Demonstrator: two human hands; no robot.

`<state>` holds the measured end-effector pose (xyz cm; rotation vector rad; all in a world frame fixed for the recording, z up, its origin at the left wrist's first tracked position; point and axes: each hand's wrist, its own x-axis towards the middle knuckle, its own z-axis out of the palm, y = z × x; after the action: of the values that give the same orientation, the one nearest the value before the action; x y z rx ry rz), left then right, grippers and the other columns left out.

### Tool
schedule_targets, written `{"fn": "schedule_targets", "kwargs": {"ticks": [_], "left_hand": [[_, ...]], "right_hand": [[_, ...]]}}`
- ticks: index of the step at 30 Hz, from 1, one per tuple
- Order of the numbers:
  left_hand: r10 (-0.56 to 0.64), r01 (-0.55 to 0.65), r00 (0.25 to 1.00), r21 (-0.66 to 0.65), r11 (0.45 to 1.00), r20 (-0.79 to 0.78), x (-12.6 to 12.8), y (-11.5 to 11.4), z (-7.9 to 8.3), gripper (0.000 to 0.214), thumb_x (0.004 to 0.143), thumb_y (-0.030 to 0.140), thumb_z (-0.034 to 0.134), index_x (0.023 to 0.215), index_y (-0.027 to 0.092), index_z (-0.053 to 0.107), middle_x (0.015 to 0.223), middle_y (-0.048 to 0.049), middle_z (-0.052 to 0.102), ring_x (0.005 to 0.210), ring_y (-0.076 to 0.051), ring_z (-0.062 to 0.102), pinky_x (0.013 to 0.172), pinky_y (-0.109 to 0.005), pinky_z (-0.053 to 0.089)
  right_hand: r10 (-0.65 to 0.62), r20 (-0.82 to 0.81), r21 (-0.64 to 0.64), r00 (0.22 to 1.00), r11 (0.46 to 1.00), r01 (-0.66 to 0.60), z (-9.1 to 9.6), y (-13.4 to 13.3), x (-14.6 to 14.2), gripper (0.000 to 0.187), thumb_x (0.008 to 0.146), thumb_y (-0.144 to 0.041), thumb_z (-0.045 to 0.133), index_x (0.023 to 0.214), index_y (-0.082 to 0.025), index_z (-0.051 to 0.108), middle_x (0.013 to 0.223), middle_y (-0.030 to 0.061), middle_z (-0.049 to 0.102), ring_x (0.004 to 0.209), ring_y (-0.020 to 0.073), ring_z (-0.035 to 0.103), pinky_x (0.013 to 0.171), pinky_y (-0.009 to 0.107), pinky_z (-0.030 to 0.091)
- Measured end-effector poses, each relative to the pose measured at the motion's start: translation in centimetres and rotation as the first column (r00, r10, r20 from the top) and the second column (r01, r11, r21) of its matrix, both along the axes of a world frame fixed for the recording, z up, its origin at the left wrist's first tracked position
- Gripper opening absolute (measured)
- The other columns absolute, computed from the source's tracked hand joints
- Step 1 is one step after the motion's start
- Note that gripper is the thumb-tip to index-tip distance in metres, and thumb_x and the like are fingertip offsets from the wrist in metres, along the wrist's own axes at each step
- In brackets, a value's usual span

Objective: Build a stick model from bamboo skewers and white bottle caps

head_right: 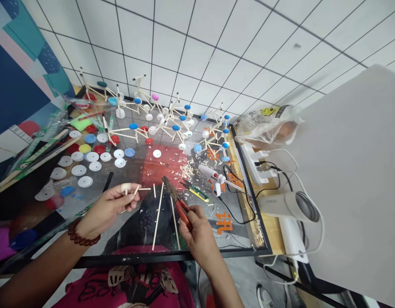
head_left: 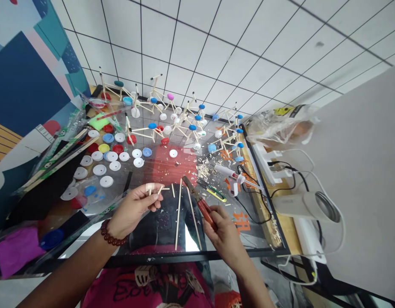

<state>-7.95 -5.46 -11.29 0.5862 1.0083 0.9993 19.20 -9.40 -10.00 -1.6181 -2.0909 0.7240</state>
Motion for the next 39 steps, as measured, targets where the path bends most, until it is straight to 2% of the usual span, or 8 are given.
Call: {"fn": "schedule_targets", "kwargs": {"ticks": [9,15,21,26,30,33,36,39], "left_hand": [[0.017,-0.017,1.000,-0.041,0.999,0.000,0.1,0.0,0.2,0.033,0.066,0.032,0.082,0.094,0.016,0.073,0.079,-0.0026,0.066,0.059,-0.008,0.054,0.055,-0.022,0.040],[-0.028,0.028,1.000,-0.059,0.998,0.011,0.4,0.0,0.2,0.034,0.066,0.035,0.083,0.092,0.016,0.073,0.077,-0.0023,0.063,0.062,-0.010,0.055,0.058,-0.023,0.042],[-0.101,0.102,0.993,0.003,0.995,-0.063,0.6,-0.3,-0.3,0.029,0.076,0.038,0.075,0.092,0.014,0.072,0.073,-0.0021,0.062,0.063,-0.010,0.053,0.059,-0.024,0.041],[-0.163,0.176,0.973,0.069,0.982,-0.165,0.9,-0.6,-0.1,0.027,0.082,0.039,0.066,0.089,0.013,0.069,0.075,-0.0033,0.063,0.062,-0.011,0.052,0.058,-0.025,0.040],[-0.178,0.197,0.968,0.094,0.976,-0.176,1.3,-0.7,-0.2,0.031,0.085,0.042,0.061,0.095,0.013,0.067,0.070,-0.0006,0.057,0.060,-0.011,0.050,0.057,-0.026,0.039],[-0.163,0.188,0.964,0.108,0.976,-0.211,1.4,-1.0,-0.5,0.036,0.087,0.043,0.057,0.105,0.013,0.066,0.069,0.0011,0.053,0.060,-0.011,0.048,0.059,-0.026,0.040],[-0.153,0.217,0.933,0.169,0.961,-0.325,1.3,-1.3,-0.8,0.034,0.090,0.042,0.053,0.104,0.014,0.067,0.069,0.0013,0.052,0.063,-0.012,0.049,0.064,-0.027,0.042],[-0.133,0.262,0.886,0.243,0.934,-0.444,1.2,-1.5,-0.7,0.030,0.093,0.040,0.049,0.098,0.017,0.068,0.071,0.0007,0.054,0.066,-0.013,0.051,0.066,-0.026,0.042]], "right_hand": [[-0.118,0.324,0.246,0.939,0.969,0.037,-3.9,-0.7,0.7,0.014,0.089,-0.027,0.056,0.077,-0.018,0.058,0.103,0.0113,0.054,0.089,0.0250,0.055,0.078,0.042,0.052],[-0.107,0.325,0.220,0.940,0.975,0.035,-3.5,-0.6,0.8,0.023,0.091,-0.041,0.059,0.087,-0.019,0.056,0.101,0.0107,0.057,0.088,0.0247,0.057,0.077,0.040,0.051],[-0.191,0.439,0.412,0.878,0.911,-0.008,-2.6,3.7,2.5,0.021,0.095,-0.020,0.046,0.112,-0.015,0.057,0.108,0.0144,0.063,0.100,0.0281,0.058,0.087,0.042,0.047],[-0.112,0.609,0.311,0.785,0.945,-0.106,-3.1,6.5,3.3,0.013,0.088,-0.012,0.046,0.086,-0.015,0.059,0.085,0.0127,0.065,0.080,0.0275,0.061,0.073,0.038,0.048],[-0.180,0.483,0.325,0.857,0.946,0.016,-2.2,5.2,2.3,0.010,0.089,-0.017,0.042,0.089,-0.016,0.053,0.073,0.0091,0.063,0.065,0.0243,0.061,0.059,0.032,0.044],[-0.129,0.279,0.181,0.952,0.980,0.080,-0.6,3.3,-0.1,0.017,0.094,-0.022,0.038,0.105,-0.015,0.049,0.066,0.0036,0.063,0.054,0.0212,0.060,0.052,0.029,0.043],[0.035,0.107,0.080,0.994,0.996,-0.044,0.8,1.9,-3.1,0.039,0.097,-0.025,0.038,0.133,-0.012,0.037,0.104,0.0149,0.068,0.088,0.0247,0.067,0.074,0.035,0.052],[0.110,0.036,0.031,0.993,0.993,-0.111,1.2,1.5,-5.3,0.039,0.099,-0.029,0.037,0.136,-0.017,0.042,0.120,0.0167,0.060,0.108,0.0266,0.061,0.088,0.039,0.050]]}}
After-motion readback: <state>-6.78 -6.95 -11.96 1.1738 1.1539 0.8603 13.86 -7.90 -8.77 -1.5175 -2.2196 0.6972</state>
